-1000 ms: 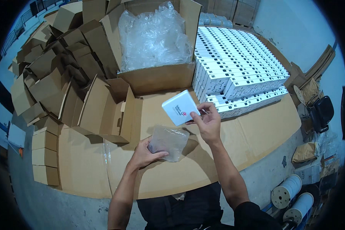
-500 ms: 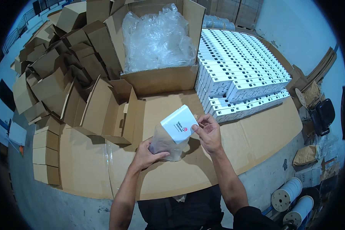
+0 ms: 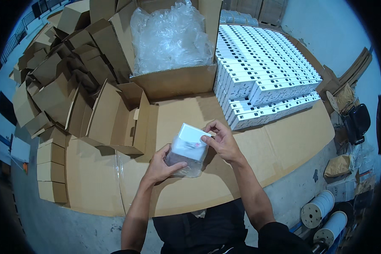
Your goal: Packaging small product boxes into plastic bags and larger cardboard containers.
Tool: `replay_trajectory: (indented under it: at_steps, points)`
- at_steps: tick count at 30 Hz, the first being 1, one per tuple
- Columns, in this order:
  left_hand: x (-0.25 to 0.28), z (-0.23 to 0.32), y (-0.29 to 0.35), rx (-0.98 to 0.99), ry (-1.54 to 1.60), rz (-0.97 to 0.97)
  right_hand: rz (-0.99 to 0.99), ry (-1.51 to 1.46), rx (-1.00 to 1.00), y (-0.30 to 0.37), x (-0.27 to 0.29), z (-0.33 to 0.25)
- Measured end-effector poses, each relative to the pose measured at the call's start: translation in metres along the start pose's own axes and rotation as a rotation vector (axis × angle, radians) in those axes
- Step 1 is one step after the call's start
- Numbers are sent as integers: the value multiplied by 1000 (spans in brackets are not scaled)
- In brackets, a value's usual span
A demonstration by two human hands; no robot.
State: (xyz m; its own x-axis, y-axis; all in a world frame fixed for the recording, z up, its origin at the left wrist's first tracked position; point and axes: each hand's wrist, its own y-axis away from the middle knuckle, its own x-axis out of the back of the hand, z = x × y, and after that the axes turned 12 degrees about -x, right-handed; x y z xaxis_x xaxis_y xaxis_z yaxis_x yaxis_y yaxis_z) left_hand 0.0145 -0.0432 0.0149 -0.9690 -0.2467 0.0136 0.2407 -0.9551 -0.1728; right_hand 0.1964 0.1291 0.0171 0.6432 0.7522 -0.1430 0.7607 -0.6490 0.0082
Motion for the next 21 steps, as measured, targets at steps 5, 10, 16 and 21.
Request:
replay_trajectory:
  at_steps: [5, 10, 16, 21]
  points:
    - [-1, -3, -5, 76, 94, 41, -34, 3, -119, 2, -3, -9]
    - [-14, -16, -11, 144, 226, 243, 19, -169, -239, 4, -11, -3]
    - [-18, -16, -14, 100, 84, 228, -35, -55, -329, 7, -23, 18]
    - [-22, -20, -20, 36, 44, 296, 44, -142, -290, 2, -28, 34]
